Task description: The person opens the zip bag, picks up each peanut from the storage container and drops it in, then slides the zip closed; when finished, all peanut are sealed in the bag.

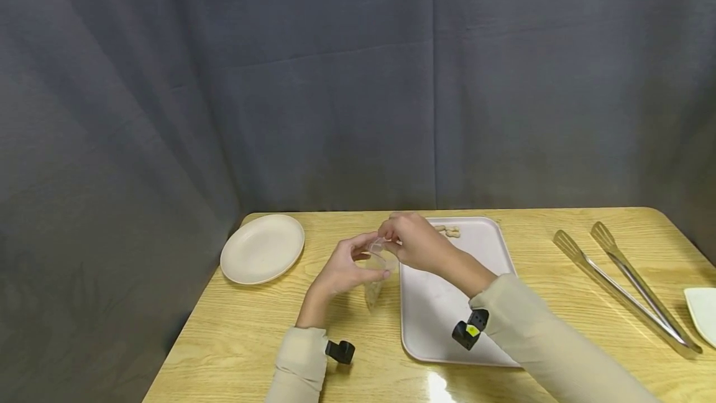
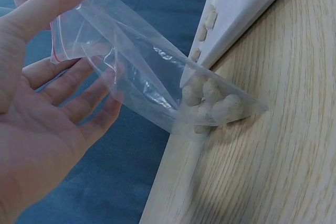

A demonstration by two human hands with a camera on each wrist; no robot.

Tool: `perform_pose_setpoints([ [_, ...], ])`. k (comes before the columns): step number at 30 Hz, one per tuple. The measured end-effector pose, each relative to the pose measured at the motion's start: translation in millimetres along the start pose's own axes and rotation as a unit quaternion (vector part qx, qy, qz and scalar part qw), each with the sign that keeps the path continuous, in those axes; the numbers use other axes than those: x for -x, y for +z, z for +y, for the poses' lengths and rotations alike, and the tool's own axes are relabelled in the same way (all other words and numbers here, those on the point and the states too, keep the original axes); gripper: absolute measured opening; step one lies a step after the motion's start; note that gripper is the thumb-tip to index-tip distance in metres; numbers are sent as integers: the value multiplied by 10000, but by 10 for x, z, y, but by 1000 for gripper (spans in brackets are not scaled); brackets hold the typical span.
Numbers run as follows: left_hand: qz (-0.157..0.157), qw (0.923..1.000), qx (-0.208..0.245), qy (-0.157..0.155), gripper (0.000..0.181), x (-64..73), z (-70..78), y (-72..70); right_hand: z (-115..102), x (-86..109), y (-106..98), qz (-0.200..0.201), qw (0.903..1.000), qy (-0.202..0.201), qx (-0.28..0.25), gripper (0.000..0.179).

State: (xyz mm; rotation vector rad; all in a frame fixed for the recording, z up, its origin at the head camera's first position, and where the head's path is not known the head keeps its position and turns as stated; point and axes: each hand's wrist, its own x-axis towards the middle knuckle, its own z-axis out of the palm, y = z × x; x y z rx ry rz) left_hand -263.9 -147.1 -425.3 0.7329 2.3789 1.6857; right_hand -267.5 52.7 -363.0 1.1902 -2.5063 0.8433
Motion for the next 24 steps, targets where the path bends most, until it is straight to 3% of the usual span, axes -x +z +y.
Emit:
perform_pose_setpoints([
  [4,-36,10000,-68,-45,71,71,198,-10,23,-10,-28,46,9999,-73,63,12],
  [8,4,9999,-98,-50,73,59,120,-10,116,-27,-128,115,9997,147,181,13],
  [11,52,10000,-53,-31,75,21,-27,-7,266,-40,-194,66,9981,569,242,13],
  [14,121,9999,9,5,74,33,-41,-11,479,-21,-205,-34,9942,1034,299,13],
  [17,135,9999,43,13,73,47,-46,-23,703,44,-159,-140,9898,1377,326,11],
  [24,125,9999,-27,40,74,72,-52,-29,1132,279,56,-379,9830,1706,567,7],
])
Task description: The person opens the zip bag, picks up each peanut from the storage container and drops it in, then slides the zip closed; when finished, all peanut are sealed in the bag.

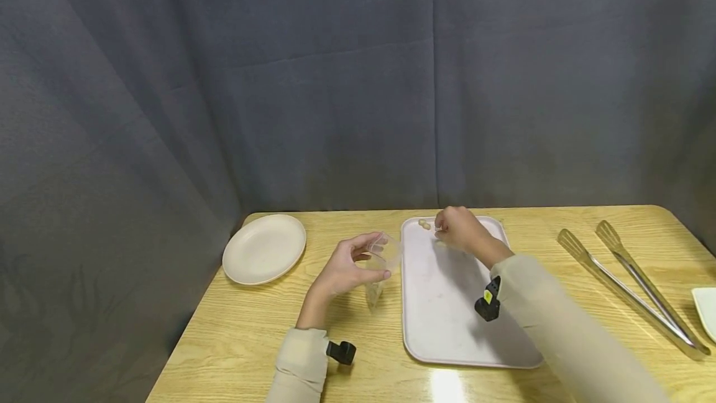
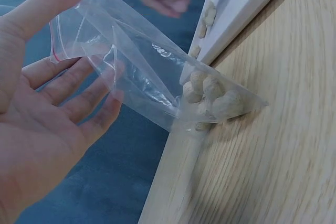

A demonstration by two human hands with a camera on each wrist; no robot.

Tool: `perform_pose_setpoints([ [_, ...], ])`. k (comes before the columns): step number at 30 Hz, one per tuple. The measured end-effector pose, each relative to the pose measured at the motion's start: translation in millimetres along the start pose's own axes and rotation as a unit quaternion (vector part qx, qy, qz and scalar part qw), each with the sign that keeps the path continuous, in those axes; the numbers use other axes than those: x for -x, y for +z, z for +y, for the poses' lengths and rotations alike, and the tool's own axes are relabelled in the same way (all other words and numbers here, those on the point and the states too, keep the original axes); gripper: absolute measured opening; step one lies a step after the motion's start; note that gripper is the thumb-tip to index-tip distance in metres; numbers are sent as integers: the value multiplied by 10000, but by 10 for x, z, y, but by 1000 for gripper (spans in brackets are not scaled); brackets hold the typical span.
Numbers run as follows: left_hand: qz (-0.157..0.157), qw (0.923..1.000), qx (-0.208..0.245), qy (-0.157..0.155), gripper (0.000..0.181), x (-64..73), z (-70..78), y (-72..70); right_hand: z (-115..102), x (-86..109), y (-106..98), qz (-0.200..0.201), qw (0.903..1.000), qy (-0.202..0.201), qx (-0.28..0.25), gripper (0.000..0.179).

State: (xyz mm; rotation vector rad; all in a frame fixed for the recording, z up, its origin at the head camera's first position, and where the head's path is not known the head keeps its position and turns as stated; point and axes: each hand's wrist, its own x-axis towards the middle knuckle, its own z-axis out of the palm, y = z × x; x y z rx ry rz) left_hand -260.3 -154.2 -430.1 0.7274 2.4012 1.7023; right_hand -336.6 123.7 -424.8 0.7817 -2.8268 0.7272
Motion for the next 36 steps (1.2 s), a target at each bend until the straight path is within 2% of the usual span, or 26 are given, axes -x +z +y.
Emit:
perform_pose_setpoints([
  [6,22,10000,34,-7,74,1,8,7,178,81,176,-180,9988,456,60,4],
  [8,8,10000,70,-1,74,-2,12,8,194,92,210,-191,9986,488,63,20],
  [10,-1,10000,88,-15,75,-4,16,6,196,93,237,-173,9990,399,137,33],
  [12,-19,9999,92,-41,76,-8,16,6,186,96,253,-167,9991,290,269,38],
  [17,-111,9999,26,-120,76,-9,58,4,138,120,276,-166,9982,148,563,31],
  [23,-167,9998,-49,-133,72,52,304,-4,56,120,307,-199,9971,-118,729,46],
  [26,-122,9999,-77,-78,70,77,377,3,18,119,322,-286,9969,-171,711,46],
  [31,-142,9998,-60,-104,70,86,408,10,-8,133,343,-381,9971,-91,656,45],
  [36,-157,9998,-35,-118,70,79,402,5,6,144,355,-246,9976,-150,635,48],
])
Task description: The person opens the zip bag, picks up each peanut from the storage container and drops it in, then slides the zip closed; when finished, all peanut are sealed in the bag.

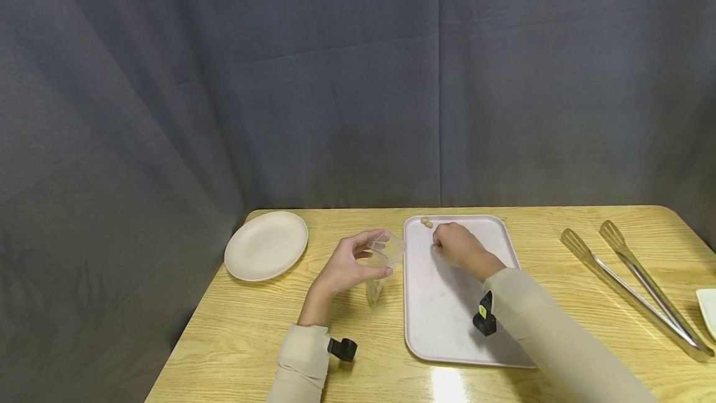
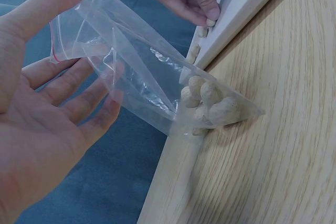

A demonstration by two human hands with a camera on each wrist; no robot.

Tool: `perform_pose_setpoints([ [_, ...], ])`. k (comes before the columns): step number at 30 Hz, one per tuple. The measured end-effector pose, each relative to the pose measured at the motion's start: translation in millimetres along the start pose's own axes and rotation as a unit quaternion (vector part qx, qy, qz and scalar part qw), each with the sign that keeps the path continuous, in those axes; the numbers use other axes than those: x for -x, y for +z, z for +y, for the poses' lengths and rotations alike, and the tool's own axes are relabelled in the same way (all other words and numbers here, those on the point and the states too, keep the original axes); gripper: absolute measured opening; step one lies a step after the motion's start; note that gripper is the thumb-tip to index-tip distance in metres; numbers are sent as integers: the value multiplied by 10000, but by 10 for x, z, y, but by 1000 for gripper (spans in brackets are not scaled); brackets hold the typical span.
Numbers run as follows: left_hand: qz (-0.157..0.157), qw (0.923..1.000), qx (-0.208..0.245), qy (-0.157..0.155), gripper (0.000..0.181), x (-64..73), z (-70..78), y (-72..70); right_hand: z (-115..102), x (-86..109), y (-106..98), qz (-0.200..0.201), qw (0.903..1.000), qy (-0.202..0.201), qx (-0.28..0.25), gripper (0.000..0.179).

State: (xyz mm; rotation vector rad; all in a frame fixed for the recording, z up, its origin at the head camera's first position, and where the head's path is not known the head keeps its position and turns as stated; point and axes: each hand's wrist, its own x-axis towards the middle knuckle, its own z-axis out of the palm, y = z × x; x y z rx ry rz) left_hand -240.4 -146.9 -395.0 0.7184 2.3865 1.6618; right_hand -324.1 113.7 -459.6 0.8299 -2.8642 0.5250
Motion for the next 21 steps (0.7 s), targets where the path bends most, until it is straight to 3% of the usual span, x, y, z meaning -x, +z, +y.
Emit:
perform_pose_setpoints([
  [15,-48,10000,23,-27,69,8,-5,-3,53,38,-46,259,9991,-342,-66,40],
  [21,-56,10000,-16,1,69,5,12,-12,-50,-50,-388,400,9983,-349,-233,35],
])
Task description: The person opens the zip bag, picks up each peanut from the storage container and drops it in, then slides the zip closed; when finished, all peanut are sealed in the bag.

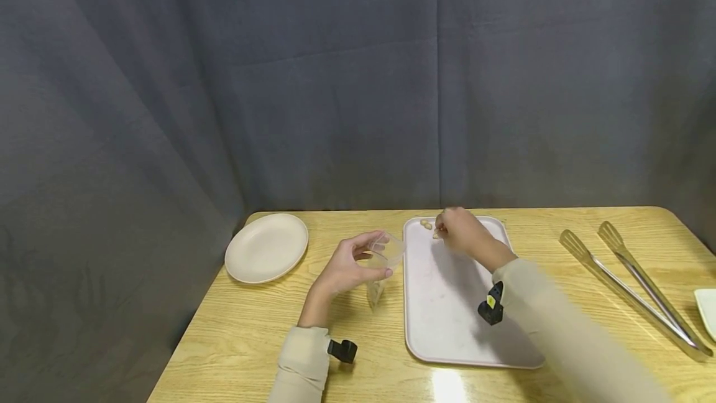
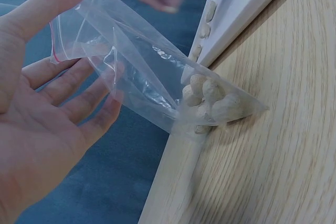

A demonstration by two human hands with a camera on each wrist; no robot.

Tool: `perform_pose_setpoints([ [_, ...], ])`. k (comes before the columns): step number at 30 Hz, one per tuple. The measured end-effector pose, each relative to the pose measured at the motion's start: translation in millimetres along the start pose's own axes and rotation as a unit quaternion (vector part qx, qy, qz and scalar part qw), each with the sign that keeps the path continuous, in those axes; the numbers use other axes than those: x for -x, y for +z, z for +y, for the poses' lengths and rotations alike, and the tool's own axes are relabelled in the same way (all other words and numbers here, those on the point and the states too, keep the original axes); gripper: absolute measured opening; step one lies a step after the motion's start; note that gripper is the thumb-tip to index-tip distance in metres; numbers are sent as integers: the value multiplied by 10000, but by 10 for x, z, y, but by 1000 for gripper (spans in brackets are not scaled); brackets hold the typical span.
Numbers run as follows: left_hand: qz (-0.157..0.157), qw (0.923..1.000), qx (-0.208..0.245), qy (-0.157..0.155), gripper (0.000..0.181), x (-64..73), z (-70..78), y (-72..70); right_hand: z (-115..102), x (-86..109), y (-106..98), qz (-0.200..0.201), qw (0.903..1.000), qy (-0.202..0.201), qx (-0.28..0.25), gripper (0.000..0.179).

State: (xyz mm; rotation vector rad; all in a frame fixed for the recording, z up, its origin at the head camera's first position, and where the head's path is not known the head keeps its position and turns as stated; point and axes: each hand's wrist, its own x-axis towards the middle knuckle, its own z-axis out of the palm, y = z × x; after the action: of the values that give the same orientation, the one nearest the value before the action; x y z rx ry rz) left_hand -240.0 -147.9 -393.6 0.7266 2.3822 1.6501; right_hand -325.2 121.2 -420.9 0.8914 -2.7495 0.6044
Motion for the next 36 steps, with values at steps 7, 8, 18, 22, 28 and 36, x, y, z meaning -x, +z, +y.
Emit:
perform_pose_setpoints([
  [7,69,10000,-22,30,68,-2,-12,-5,-560,-122,-411,387,9971,-639,-151,15],
  [8,78,10000,-7,44,68,-1,-14,-5,-644,-126,-438,423,9959,-772,-186,13],
  [18,58,10000,42,-21,73,-48,-167,-17,-1061,-96,-381,233,9896,-1314,-531,12],
  [22,124,9999,7,-65,76,-90,-326,-14,-1081,-94,-334,207,9892,-1351,-538,12],
  [28,213,9998,40,28,74,-96,-383,-12,-1100,-96,-326,183,9894,-1365,-469,11],
  [36,265,9996,6,43,72,-84,-367,-13,-1114,-102,-314,187,9888,-1389,-511,12],
])
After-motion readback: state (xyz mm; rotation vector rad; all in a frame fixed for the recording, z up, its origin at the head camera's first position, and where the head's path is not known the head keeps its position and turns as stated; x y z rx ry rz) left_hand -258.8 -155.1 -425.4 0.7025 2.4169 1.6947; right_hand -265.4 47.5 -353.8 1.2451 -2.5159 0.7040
